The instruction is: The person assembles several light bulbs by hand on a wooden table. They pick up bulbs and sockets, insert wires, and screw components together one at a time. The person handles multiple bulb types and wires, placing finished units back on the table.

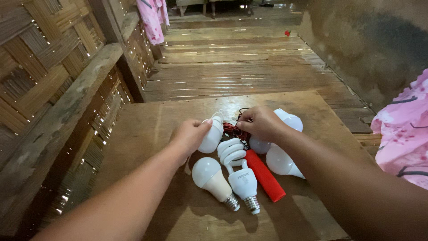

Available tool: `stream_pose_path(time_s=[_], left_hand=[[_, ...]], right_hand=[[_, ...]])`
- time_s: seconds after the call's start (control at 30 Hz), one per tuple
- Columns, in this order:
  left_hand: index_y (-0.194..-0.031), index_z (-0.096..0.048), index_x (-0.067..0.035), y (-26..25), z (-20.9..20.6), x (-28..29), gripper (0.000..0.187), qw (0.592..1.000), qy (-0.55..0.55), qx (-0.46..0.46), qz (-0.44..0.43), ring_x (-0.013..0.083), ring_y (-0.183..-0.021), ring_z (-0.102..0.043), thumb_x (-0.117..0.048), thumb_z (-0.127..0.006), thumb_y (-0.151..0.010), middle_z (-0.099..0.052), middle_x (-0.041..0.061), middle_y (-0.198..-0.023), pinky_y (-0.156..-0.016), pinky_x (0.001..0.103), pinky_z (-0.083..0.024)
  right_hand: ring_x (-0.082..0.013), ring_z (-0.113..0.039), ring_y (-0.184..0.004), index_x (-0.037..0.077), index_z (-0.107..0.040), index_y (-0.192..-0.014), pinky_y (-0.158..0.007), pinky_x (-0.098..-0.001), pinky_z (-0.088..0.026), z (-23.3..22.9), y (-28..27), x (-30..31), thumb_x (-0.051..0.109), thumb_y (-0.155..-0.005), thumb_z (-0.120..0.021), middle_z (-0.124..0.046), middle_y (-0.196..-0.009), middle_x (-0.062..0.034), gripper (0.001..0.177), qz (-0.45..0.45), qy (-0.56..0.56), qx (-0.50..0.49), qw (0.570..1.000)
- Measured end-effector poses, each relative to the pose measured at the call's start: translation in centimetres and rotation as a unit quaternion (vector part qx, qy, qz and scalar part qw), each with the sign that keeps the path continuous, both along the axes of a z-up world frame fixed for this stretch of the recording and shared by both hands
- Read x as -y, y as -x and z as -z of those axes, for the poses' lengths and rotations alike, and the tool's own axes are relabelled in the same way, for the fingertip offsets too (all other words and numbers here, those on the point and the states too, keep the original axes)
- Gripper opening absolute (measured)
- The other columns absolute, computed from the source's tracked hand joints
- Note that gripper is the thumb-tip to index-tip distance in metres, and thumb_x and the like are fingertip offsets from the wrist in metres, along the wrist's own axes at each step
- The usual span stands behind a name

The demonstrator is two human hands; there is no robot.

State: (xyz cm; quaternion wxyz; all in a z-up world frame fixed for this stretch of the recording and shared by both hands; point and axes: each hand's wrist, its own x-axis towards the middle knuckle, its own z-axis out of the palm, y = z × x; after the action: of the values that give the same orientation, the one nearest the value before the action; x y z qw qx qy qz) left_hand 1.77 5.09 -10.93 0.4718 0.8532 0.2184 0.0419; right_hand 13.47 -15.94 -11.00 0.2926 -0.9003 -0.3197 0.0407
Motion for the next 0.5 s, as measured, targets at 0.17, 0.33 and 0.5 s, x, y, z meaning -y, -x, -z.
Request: stream_pose_path(time_s=[0.17, 0.33, 0.5], left_hand=[[-0.111, -0.076, -0.004, 0.2, -0.1, 0.1, 0.057, 1.000, 0.012, -0.003, 0.009, 0.0253, -0.091, -0.075, -0.055, -0.064, -0.088, -0.079, 0.015, -0.101, -0.082, 0.039, -0.056], [-0.118, -0.075, -0.004, 0.6, -0.9, 0.5, 0.063, 1.000, 0.007, 0.000, 0.001, 0.0245, -0.098, -0.074, -0.057, -0.063, -0.087, -0.079, 0.014, -0.108, -0.087, 0.038, -0.056], [-0.137, -0.062, -0.007, 0.9, -1.4, 0.9, 0.071, 0.999, 0.001, -0.043, -0.017, 0.0274, -0.116, -0.068, -0.058, -0.062, -0.087, -0.070, 0.016, -0.128, -0.098, 0.041, -0.053]], right_hand=[[-0.0289, -0.073, -0.086, 0.011, -0.077, -0.108, -0.076, -0.0409, -0.054, -0.5, 1.0, 0.2, 0.039, -0.090, -0.070, -0.076, -0.095, -0.0161, 0.034, 0.075, -0.042, -0.008, 0.996], [-0.0290, -0.075, -0.090, 0.011, -0.077, -0.107, -0.078, -0.0412, -0.056, -1.2, 1.7, 0.5, 0.039, -0.091, -0.069, -0.078, -0.097, -0.0166, 0.034, 0.067, -0.044, -0.013, 0.997], [-0.0320, -0.073, -0.095, 0.013, -0.078, -0.105, -0.081, -0.0441, -0.055, -1.7, 1.9, 0.8, 0.038, -0.087, -0.073, -0.076, -0.099, -0.0187, 0.031, 0.051, -0.037, 0.049, 0.997]])
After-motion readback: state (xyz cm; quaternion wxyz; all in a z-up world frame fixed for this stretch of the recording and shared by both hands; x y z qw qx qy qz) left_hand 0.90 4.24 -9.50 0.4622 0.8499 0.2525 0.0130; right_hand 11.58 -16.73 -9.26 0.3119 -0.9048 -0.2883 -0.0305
